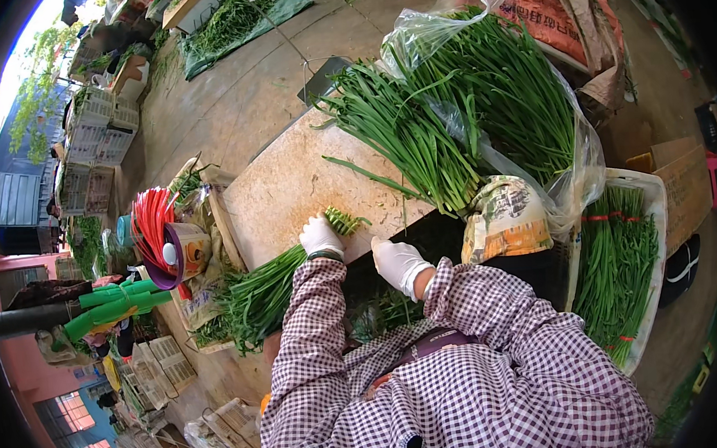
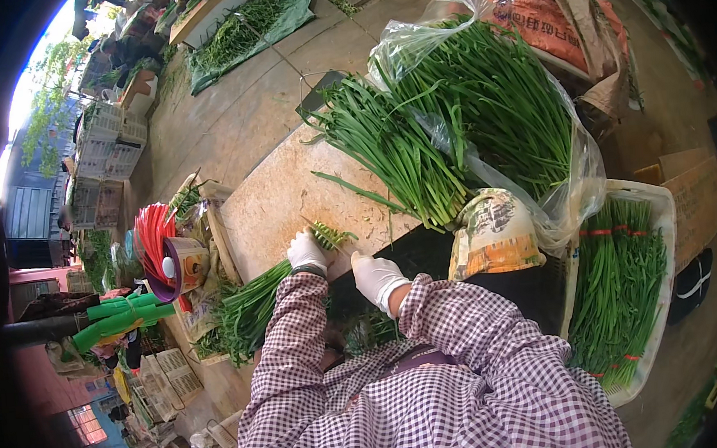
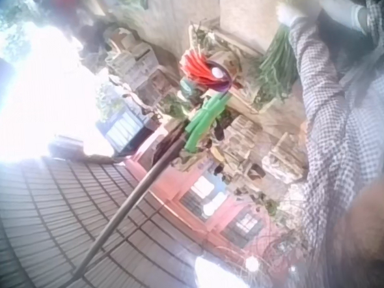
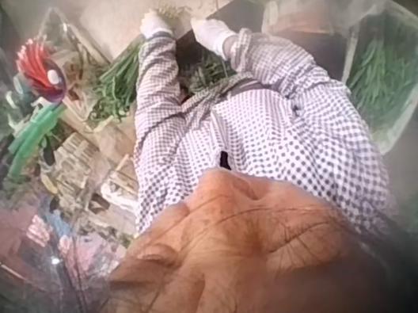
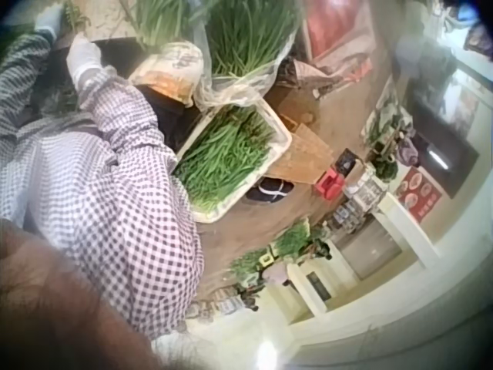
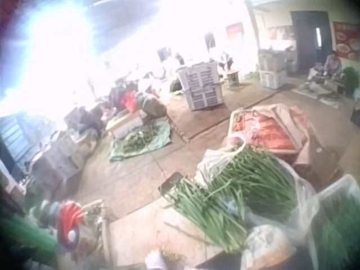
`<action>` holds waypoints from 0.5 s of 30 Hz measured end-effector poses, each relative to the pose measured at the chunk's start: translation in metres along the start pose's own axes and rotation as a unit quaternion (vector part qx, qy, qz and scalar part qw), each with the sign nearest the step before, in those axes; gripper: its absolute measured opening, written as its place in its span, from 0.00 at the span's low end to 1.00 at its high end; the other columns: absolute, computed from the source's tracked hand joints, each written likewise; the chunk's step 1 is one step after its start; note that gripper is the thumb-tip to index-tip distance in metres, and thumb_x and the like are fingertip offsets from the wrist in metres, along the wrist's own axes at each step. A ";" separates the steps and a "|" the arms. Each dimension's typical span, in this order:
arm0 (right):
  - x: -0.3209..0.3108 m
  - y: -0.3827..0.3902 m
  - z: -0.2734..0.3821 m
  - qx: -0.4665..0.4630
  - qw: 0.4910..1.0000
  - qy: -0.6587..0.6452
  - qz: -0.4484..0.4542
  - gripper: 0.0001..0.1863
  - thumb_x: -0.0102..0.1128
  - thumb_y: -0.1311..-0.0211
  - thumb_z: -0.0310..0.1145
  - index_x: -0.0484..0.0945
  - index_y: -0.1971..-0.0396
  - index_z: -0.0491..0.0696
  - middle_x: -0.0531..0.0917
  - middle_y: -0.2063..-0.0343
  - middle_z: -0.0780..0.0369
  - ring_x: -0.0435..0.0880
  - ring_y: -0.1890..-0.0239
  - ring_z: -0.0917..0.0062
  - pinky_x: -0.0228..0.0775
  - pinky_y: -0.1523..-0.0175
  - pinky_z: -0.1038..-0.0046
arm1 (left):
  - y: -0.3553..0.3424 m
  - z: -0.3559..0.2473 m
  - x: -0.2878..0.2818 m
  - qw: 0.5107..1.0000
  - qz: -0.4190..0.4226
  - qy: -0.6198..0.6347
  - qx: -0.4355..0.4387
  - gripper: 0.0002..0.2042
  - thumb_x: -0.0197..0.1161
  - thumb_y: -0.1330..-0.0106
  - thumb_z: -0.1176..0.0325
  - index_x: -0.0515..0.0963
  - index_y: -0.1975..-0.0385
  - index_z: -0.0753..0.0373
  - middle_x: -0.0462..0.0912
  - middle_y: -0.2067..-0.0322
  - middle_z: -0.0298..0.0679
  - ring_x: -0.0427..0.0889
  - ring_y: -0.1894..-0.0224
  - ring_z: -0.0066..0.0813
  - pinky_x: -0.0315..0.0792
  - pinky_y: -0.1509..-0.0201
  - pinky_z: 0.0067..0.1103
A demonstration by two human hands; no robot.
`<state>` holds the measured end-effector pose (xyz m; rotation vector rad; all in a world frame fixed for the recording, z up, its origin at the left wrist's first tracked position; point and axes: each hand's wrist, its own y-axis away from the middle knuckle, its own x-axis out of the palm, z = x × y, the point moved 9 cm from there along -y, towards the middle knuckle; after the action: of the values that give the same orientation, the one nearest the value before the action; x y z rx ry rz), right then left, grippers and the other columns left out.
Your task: The person gathers green onions, trims the ends with a knife, and ties them into bundles using red rubber bands. The finished bundles are placed into a white crate.
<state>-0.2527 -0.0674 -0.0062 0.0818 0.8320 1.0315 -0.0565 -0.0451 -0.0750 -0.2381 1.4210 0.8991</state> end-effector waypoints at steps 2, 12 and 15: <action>0.001 -0.008 -0.004 0.007 1.000 -0.005 0.012 0.09 0.44 0.41 0.27 0.72 0.63 0.42 0.81 0.67 0.45 0.82 0.61 0.52 0.74 0.57 0.56 | 0.005 -0.006 -0.009 1.000 0.007 0.000 0.010 0.38 0.75 0.63 0.51 0.69 0.51 0.61 0.75 0.56 0.46 0.76 0.51 0.44 0.72 0.49 0.33; 0.040 -0.063 -0.014 0.044 0.997 -0.042 -0.046 0.11 0.44 0.39 0.30 0.72 0.61 0.43 0.82 0.66 0.46 0.81 0.60 0.52 0.73 0.54 0.55 | 0.016 -0.014 -0.029 0.999 0.013 0.020 0.021 0.36 0.74 0.61 0.54 0.70 0.50 0.62 0.76 0.56 0.46 0.77 0.51 0.42 0.73 0.49 0.32; 0.046 -0.067 -0.019 0.017 0.998 -0.034 -0.059 0.10 0.46 0.40 0.31 0.72 0.61 0.44 0.82 0.67 0.47 0.82 0.61 0.52 0.73 0.55 0.55 | 0.016 -0.011 -0.035 0.999 0.024 0.024 0.024 0.38 0.75 0.63 0.54 0.69 0.49 0.62 0.76 0.55 0.47 0.77 0.50 0.42 0.73 0.47 0.31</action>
<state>-0.2052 -0.0733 -0.0751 0.0948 0.7826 0.8985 -0.0716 -0.0551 -0.0392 -0.1912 1.4966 0.9024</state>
